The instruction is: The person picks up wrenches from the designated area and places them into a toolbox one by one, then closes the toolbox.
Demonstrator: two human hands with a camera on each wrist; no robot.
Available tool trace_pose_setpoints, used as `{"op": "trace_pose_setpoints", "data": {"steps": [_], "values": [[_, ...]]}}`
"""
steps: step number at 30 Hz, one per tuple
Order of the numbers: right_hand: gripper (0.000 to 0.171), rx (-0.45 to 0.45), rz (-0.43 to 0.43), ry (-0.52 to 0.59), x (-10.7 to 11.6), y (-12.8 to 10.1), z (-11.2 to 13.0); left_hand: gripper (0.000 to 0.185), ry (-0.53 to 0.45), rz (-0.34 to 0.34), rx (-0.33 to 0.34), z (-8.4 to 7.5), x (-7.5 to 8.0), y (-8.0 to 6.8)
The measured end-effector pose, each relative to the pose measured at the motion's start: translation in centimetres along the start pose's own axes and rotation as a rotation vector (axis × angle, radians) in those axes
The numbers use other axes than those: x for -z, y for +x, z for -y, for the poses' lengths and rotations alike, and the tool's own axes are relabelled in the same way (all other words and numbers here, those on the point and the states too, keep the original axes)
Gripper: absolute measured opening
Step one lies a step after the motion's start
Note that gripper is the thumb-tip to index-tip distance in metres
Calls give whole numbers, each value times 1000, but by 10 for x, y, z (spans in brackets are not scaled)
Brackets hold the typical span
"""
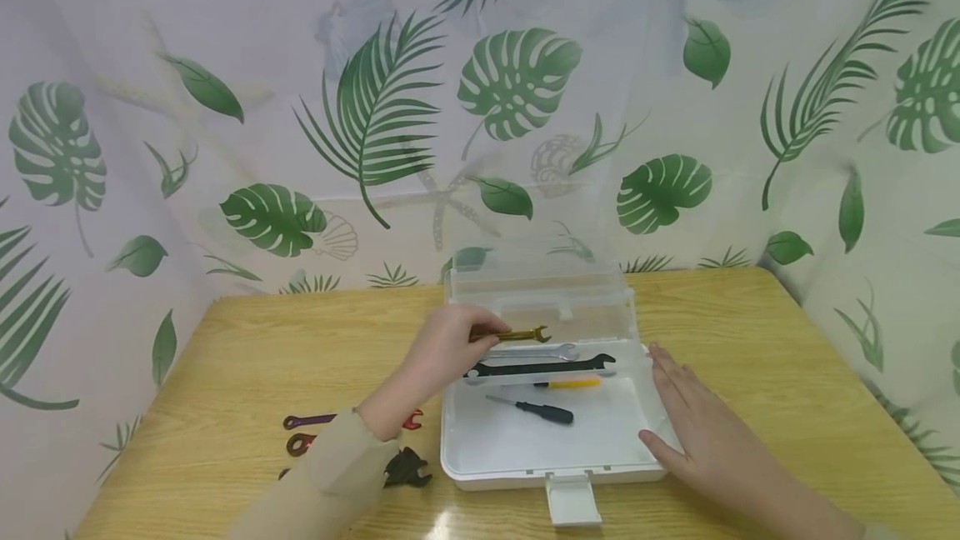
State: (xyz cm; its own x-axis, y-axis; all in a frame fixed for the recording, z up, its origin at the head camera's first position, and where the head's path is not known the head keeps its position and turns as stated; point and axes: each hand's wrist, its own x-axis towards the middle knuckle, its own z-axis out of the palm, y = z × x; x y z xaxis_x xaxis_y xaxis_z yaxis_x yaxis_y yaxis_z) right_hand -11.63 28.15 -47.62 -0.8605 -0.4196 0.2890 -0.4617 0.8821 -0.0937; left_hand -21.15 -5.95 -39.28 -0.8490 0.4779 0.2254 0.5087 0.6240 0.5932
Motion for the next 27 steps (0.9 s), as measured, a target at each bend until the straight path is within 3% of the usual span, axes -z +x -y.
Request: {"op": "trace_pose_setpoints", "data": {"steps": [20,27], "values": [[89,-36,57,14,3,2,2,18,-26,102,-33,-18,-13,23],[90,-38,61,13,3,2,3,21,-106,142,-33,-16,-14,25]]}}
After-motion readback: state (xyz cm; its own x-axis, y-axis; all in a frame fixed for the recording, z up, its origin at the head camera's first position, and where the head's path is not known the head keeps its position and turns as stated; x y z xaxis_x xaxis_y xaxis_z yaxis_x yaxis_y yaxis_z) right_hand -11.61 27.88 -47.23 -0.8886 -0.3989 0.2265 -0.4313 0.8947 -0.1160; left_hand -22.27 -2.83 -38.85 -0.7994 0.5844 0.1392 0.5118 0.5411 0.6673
